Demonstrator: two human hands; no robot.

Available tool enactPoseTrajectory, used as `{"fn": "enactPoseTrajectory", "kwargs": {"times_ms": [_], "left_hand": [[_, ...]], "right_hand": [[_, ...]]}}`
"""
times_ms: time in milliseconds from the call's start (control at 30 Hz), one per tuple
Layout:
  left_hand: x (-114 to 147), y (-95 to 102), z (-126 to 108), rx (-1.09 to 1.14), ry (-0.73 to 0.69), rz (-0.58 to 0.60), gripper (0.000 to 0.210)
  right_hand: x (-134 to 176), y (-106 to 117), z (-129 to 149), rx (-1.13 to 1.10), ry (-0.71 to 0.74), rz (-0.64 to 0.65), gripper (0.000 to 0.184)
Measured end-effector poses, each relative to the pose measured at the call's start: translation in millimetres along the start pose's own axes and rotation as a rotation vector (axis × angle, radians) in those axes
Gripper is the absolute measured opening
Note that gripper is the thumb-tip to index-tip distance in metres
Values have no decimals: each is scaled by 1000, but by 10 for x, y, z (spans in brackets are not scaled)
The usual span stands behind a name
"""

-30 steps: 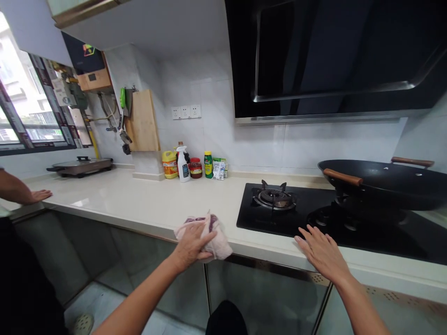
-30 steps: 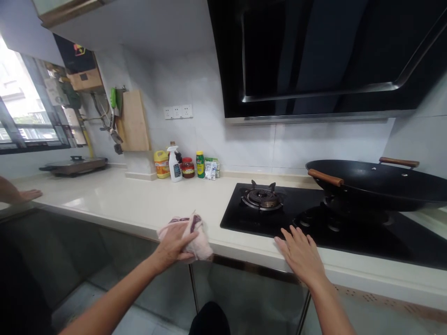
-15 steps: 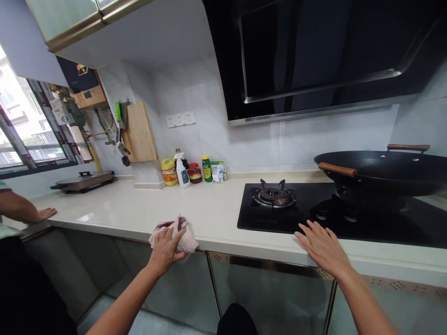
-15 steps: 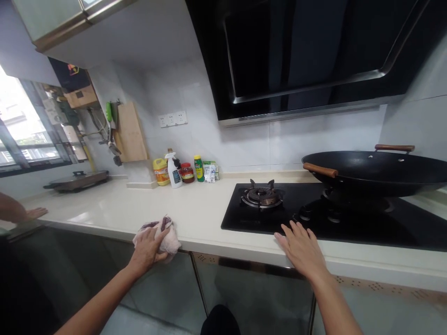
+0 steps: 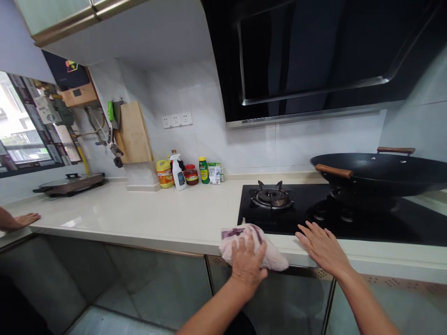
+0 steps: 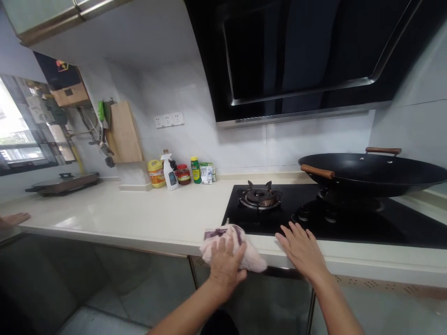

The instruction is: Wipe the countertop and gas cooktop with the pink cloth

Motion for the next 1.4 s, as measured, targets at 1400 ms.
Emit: {"fn": "enactPoseTrajectory", "kwargs": {"times_ms": [1400], "left_hand": [[185, 235, 851, -212, 41, 112, 84]], "right_hand": [[8, 295, 267, -14, -22, -46, 58]]}}
Point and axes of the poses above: each hand's wrist, its own x-axis away from the middle knuckle, its own y-axis out of the back of the hand, z = x × y, the point moved 5 cm from there along -x, towards the middle knuckle, and after that the axes turned 4 degrees about -x, right-handed, at the moved point
